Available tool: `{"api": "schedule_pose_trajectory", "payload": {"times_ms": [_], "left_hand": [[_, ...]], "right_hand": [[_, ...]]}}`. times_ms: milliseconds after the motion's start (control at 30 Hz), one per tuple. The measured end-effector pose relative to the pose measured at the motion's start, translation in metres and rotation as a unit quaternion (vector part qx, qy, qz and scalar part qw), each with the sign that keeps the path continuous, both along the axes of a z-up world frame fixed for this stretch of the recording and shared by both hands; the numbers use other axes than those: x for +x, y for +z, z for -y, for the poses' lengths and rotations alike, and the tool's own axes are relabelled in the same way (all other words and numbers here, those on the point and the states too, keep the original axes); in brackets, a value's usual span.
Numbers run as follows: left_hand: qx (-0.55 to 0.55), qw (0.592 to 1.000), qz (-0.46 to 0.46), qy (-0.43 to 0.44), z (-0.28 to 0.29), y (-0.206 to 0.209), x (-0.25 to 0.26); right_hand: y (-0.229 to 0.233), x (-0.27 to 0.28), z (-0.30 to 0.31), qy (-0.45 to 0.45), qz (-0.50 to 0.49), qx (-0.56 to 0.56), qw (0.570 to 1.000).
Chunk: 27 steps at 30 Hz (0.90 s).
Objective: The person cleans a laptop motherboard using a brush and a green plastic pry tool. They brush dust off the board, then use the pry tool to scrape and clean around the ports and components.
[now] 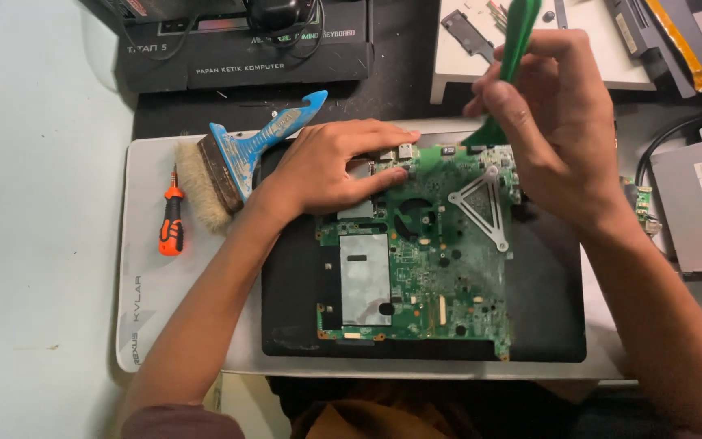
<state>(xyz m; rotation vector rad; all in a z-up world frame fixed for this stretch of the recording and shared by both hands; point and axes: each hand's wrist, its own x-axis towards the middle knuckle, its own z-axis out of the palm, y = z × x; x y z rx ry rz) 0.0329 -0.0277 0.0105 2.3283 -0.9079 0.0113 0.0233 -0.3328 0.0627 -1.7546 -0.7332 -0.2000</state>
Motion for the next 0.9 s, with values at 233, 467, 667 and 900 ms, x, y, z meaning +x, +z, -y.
{"api": "schedule_pose_trajectory", "payload": {"times_ms": [233,467,667,900], "left_hand": [[0.010,1.000,-0.005,-0.009,0.001,0.001,-0.001],[-0.008,1.000,-0.012,-0.010,0.002,0.006,-0.002],[-0.010,1.000,-0.023,-0.010,0.001,0.005,-0.002],[-0.005,1.000,-0.028,0.000,0.002,0.007,-0.003]], "right_hand": [[-0.011,-0.002,-0.016,-0.010,-0.142,-0.020,0.990],[-0.020,0.000,-0.013,-0.057,-0.074,-0.195,0.976],[-0.035,0.000,-0.010,-0.019,-0.025,-0.133,0.991],[-0.039,0.003,-0.009,0.015,-0.004,-0.117,0.993]]}}
